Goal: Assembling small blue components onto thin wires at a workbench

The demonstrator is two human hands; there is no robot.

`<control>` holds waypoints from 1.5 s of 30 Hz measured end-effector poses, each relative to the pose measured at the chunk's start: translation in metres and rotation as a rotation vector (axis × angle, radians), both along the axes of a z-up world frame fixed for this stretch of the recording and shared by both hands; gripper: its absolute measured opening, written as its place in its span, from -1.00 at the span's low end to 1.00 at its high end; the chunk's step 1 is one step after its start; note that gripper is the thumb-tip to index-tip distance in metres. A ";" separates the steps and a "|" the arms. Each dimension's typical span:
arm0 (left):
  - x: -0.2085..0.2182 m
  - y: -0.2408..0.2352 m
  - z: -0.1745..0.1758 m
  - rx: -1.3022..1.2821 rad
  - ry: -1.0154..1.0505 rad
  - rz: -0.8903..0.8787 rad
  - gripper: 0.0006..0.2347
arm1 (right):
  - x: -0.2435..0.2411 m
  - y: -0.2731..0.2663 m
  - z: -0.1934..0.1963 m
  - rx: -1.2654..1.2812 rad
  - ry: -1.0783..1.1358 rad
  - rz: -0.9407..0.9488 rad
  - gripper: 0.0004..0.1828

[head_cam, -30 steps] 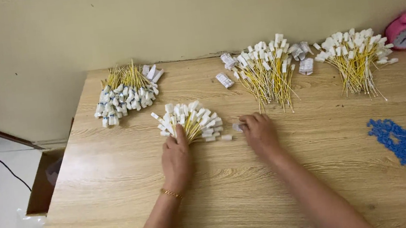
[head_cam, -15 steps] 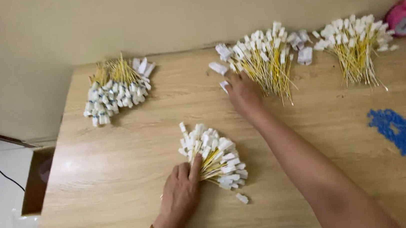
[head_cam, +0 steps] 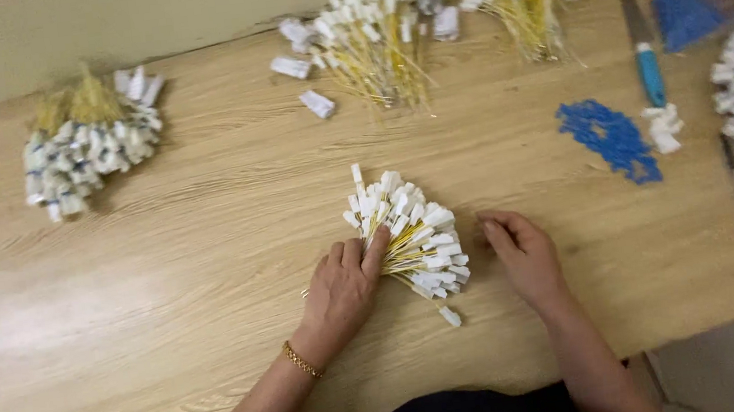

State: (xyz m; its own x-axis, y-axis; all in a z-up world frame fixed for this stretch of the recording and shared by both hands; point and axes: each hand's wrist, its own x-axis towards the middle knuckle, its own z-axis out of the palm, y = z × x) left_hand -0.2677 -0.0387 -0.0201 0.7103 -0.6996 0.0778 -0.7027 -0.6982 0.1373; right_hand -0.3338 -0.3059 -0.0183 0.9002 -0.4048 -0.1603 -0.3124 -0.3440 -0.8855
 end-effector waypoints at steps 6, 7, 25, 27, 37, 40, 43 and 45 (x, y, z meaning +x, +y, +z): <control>0.010 -0.045 -0.001 -0.001 -0.107 -0.054 -0.55 | -0.046 -0.008 -0.018 0.230 -0.201 -0.203 -0.73; 0.013 -0.052 -0.006 -0.002 -0.111 -0.062 -0.55 | -0.050 -0.005 -0.018 0.229 -0.206 -0.210 -0.73; -0.041 -0.064 -0.013 -0.112 -0.271 0.504 -0.51 | -0.026 0.054 0.026 0.098 0.177 0.081 -0.36; -0.048 -0.064 -0.011 -0.152 -0.143 0.476 -0.34 | -0.006 0.060 0.047 -0.035 0.149 0.254 -0.35; -0.058 -0.112 -0.070 -0.421 0.096 0.356 -0.34 | 0.056 0.066 0.054 -0.375 0.167 0.418 -0.47; -0.057 -0.121 -0.053 -0.232 -0.250 0.216 -0.58 | 0.059 0.055 0.067 -0.393 0.272 0.637 -0.71; -0.056 -0.119 -0.002 -0.073 0.159 0.282 -0.70 | 0.066 0.041 0.046 -0.383 -0.079 0.619 -0.62; -0.052 -0.110 0.003 -0.090 0.310 0.256 -0.48 | 0.062 0.035 0.060 -0.249 -0.179 0.522 -0.55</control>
State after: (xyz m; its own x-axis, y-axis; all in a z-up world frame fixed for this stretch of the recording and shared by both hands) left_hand -0.3201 -0.1485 -0.0169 0.8601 -0.4972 -0.1144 -0.4232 -0.8206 0.3841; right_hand -0.2715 -0.2705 0.0419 0.9943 0.0915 0.0551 0.0999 -0.6152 -0.7820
